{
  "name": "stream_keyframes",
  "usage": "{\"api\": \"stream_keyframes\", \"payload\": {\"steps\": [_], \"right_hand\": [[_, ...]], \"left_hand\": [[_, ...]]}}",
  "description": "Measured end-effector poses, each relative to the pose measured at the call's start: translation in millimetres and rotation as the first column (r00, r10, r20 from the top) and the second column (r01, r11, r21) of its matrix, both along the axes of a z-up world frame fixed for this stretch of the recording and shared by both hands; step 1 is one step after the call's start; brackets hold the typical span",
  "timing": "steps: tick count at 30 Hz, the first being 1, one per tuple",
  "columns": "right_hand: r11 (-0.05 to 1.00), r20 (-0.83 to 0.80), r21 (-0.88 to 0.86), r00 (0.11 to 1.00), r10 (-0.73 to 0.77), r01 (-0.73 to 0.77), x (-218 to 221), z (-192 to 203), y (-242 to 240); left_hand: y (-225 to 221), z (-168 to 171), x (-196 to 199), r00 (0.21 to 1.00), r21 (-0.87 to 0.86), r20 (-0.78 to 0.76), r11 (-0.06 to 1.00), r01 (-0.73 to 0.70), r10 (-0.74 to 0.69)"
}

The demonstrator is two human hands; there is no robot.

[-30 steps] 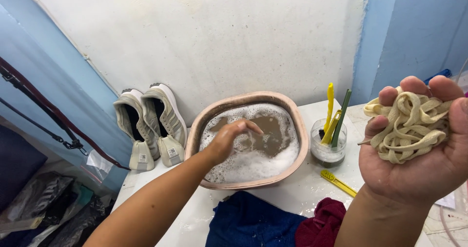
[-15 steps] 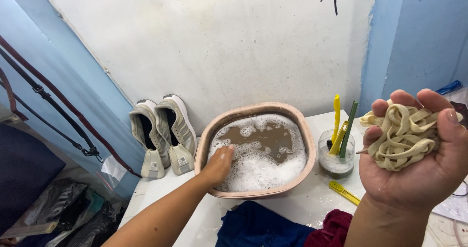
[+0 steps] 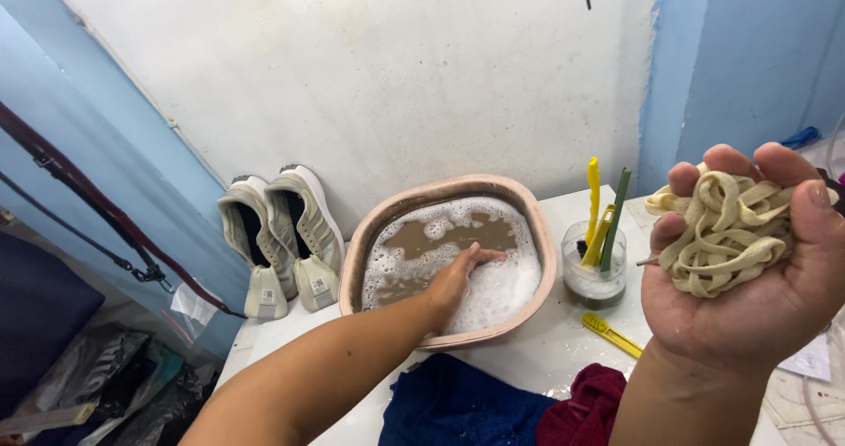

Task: The person washes shoelaces by scrubbing them with soapy water in a plastic basin and rinsing them.

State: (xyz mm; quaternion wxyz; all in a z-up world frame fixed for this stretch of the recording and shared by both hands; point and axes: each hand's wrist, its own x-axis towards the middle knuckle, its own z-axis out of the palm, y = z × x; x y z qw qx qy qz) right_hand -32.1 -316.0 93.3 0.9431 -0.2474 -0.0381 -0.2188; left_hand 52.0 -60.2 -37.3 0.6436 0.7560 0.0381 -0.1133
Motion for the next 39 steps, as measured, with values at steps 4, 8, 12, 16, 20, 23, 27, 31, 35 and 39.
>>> {"api": "stream_keyframes", "payload": {"steps": [4, 8, 12, 16, 20, 23, 27, 31, 35, 39], "right_hand": [[0.997, 0.046, 0.057, 0.998, -0.053, 0.05, -0.1, 0.8, -5.8], [0.996, 0.07, 0.066, 0.995, -0.068, 0.063, 2.9, 1.7, -9.9], [0.995, 0.018, 0.077, 0.998, -0.057, 0.056, 8.7, 4.2, -6.6], [0.997, 0.028, 0.065, 0.998, -0.047, 0.045, 9.3, -0.3, -6.5], [0.999, 0.079, 0.05, 0.997, -0.023, 0.019, 7.6, -4.1, -7.2], [0.998, 0.074, 0.056, 0.997, -0.027, 0.023, 7.9, -5.4, -8.5], [0.993, -0.004, 0.01, 0.993, -0.118, 0.118, 12.3, -0.5, -7.5], [0.873, 0.058, -0.415, 0.965, -0.256, 0.257, 52.3, -37.0, -35.8], [0.597, -0.332, -0.791, 0.914, -0.234, -0.135, 95.5, -80.7, -55.4], [0.389, -0.684, -0.711, 0.704, -0.189, -0.586, 90.9, -76.4, -25.8]], "left_hand": [[-28.8, 11.1, 6.4, 0.998, -0.012, -0.039, 0.999, -0.045, 0.044], [-54.2, -3.5, 21.0, 0.965, 0.057, -0.135, 0.974, -0.217, 0.223], [-92.6, 57.8, -6.3, 0.915, 0.305, -0.279, 0.93, -0.204, 0.292], [-101.4, 61.8, -0.5, 0.88, 0.241, -0.333, 0.933, -0.268, 0.338], [-91.4, 40.6, 22.1, 0.85, 0.096, -0.305, 0.902, -0.42, 0.429], [-86.2, 45.0, 23.9, 0.862, 0.102, -0.287, 0.908, -0.406, 0.418], [-76.4, 24.9, 49.6, 0.847, 0.121, -0.309, 0.902, -0.415, 0.432], [-79.9, 50.9, 27.3, 0.865, 0.095, -0.32, 0.921, -0.377, 0.387], [-77.5, 55.8, 21.3, 0.866, 0.08, -0.352, 0.933, -0.352, 0.357], [-76.3, -8.4, 77.6, 0.822, -0.06, -0.316, 0.854, -0.516, 0.474]]}}
